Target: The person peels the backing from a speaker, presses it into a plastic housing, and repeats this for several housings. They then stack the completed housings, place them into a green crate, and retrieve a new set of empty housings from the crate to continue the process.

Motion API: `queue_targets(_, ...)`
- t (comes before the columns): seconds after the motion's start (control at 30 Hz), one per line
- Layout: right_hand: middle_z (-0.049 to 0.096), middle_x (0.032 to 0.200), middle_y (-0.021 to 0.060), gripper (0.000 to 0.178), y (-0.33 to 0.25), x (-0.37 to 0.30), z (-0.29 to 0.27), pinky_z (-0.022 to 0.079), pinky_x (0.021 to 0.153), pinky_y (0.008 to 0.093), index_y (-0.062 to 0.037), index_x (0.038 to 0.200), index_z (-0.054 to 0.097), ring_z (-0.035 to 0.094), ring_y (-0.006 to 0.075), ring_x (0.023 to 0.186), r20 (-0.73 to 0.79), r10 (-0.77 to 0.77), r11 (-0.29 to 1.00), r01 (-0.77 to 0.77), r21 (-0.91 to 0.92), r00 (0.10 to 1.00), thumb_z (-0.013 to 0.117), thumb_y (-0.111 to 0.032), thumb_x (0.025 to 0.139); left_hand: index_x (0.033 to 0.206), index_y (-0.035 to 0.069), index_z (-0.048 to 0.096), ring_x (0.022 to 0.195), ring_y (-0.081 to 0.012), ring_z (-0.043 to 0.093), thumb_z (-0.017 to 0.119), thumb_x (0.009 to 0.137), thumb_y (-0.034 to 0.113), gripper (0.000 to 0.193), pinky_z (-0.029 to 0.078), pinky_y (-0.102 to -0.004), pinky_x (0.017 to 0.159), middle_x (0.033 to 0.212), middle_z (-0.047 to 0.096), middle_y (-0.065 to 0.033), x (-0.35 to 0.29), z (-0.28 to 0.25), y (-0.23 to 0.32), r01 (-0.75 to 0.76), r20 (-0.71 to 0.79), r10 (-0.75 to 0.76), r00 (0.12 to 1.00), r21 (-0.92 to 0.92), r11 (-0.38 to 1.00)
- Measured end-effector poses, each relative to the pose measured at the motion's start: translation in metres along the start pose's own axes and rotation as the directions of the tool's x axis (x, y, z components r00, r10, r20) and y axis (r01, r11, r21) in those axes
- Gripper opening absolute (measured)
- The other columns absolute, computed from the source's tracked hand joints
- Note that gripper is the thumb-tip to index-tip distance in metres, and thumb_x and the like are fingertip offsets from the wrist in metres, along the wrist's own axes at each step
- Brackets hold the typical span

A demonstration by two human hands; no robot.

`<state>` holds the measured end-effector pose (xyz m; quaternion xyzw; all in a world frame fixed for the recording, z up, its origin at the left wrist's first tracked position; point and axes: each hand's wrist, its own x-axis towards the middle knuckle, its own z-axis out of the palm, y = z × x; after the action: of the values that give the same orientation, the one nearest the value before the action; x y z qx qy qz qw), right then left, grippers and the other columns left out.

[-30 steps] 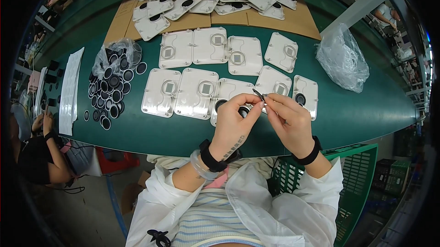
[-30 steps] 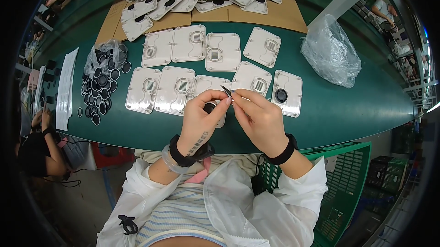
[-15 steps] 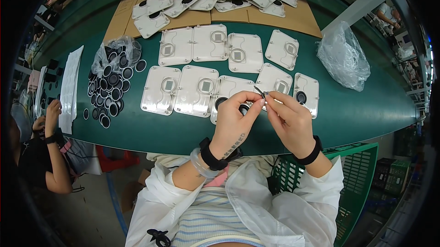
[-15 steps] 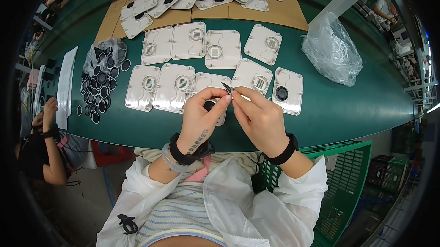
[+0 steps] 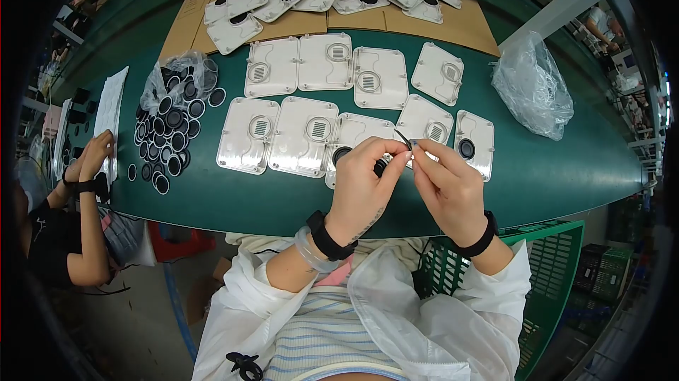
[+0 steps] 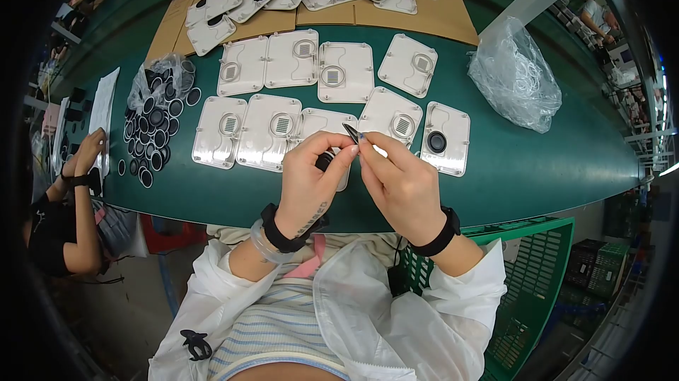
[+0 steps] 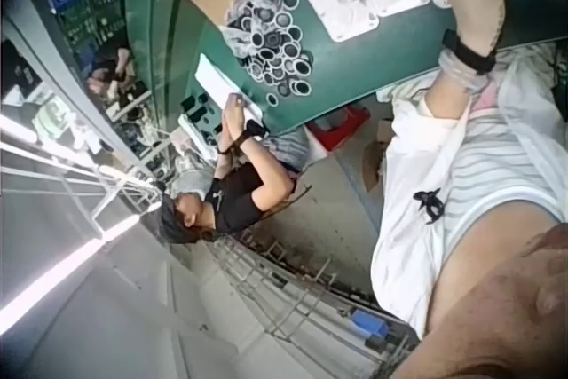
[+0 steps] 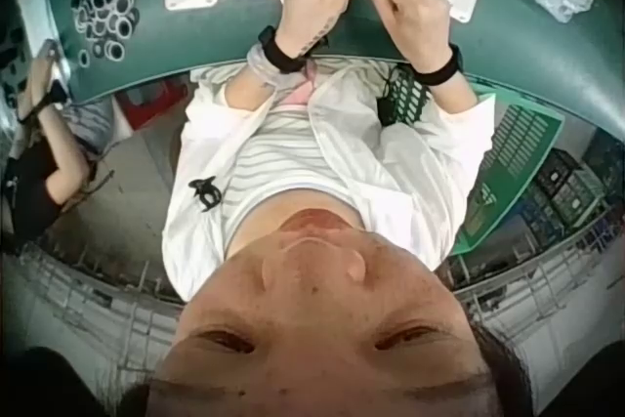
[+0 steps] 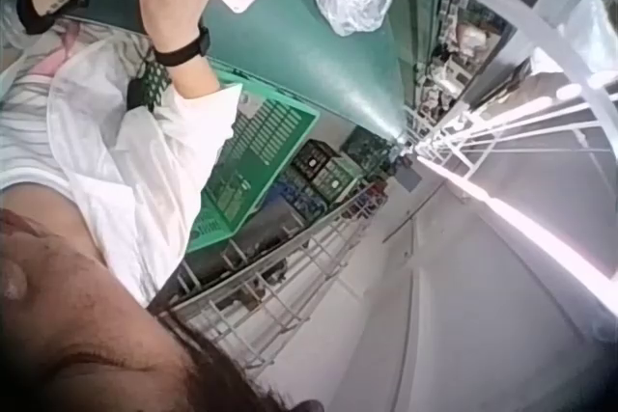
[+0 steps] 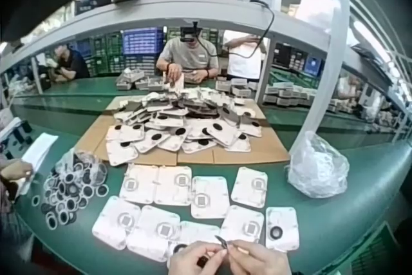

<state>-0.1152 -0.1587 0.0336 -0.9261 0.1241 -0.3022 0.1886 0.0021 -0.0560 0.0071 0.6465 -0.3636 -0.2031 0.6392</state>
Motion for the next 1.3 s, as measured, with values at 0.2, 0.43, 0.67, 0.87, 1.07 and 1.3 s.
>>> queue_targets(0.2, 0.065, 0.104, 0.0094, 0.025, -0.001, -0.001, 0.0, 0.05, 0.052, 0.0291, -0.0009, 0.1, 0.067, 0.062, 0.0183, 0.058, 0.026, 0.023, 1.0, -0.023, -0.006, 0.999, 0.07, 0.0, 0.075, 0.088, -0.001, 0.063, 0.069, -0.0246, 0.062, 0.066, 0.083, 0.005, 0.009, 0.047, -0.0302, 0.061, 0.083, 0.065, -0.0124, 0.0, 0.0, -0.001, 0.053, 0.019, -0.052, 0.998, -0.024, 0.998)
queue_targets(0.43, 0.064, 0.104, 0.0098, 0.025, -0.005, 0.0, 0.0, 0.049, 0.051, 0.0286, -0.0005, 0.101, 0.067, 0.06, 0.0173, 0.055, 0.043, 0.03, 1.0, -0.03, -0.004, 0.999, 0.069, 0.001, 0.076, 0.088, -0.002, 0.063, 0.067, -0.0249, 0.061, 0.066, 0.083, 0.005, 0.009, 0.047, -0.03, 0.06, 0.082, 0.065, -0.0125, 0.0, -0.002, 0.001, 0.059, 0.019, -0.059, 0.998, -0.026, 0.998)
queue_targets(0.67, 0.064, 0.105, 0.0102, 0.026, -0.004, 0.001, -0.001, 0.049, 0.051, 0.0284, -0.0005, 0.101, 0.067, 0.059, 0.0167, 0.055, 0.032, 0.044, 0.998, -0.045, 0.043, 0.999, 0.069, 0.002, 0.076, 0.088, -0.001, 0.063, 0.065, -0.0248, 0.06, 0.066, 0.083, 0.005, 0.009, 0.047, -0.0302, 0.058, 0.082, 0.064, -0.0124, 0.002, -0.003, -0.001, -0.112, -0.008, 0.113, 0.994, 0.061, 0.992)
queue_targets(0.87, 0.064, 0.106, 0.0105, 0.025, -0.006, 0.002, 0.0, 0.049, 0.053, 0.0285, -0.0001, 0.101, 0.067, 0.06, 0.0169, 0.057, 0.07, 0.041, 0.998, -0.045, 0.048, 0.997, 0.069, 0.002, 0.076, 0.085, -0.001, 0.062, 0.064, -0.0224, 0.059, 0.066, 0.081, 0.005, 0.009, 0.046, -0.0293, 0.056, 0.08, 0.064, -0.0113, 0.002, -0.004, 0.002, -0.084, -0.019, 0.086, 0.996, 0.081, 0.993)
queue_targets(1.07, 0.065, 0.105, 0.0116, 0.024, -0.009, 0.0, 0.004, 0.047, 0.055, 0.0252, 0.0015, 0.102, 0.067, 0.058, 0.0159, 0.06, 0.102, 0.081, 0.993, -0.089, 0.072, 0.991, 0.067, 0.006, 0.078, 0.086, -0.002, 0.062, 0.059, -0.0128, 0.054, 0.066, 0.079, 0.006, 0.011, 0.043, -0.0254, 0.053, 0.075, 0.062, -0.0069, 0.002, -0.005, -0.004, 0.167, -0.001, -0.167, 0.986, -0.078, 0.983)
queue_targets(1.3, 0.065, 0.105, 0.011, 0.023, -0.008, 0.002, 0.005, 0.05, 0.059, 0.0264, -0.0007, 0.103, 0.067, 0.063, 0.02, 0.065, 0.07, 0.164, 0.963, -0.175, 0.203, 0.984, 0.066, 0.003, 0.08, 0.089, -0.002, 0.061, 0.057, 0.0017, 0.044, 0.061, 0.087, 0.005, 0.007, 0.034, -0.0155, 0.05, 0.069, 0.055, 0.0059, 0.003, -0.01, -0.009, 0.281, 0.118, -0.262, 0.958, -0.201, 0.938)
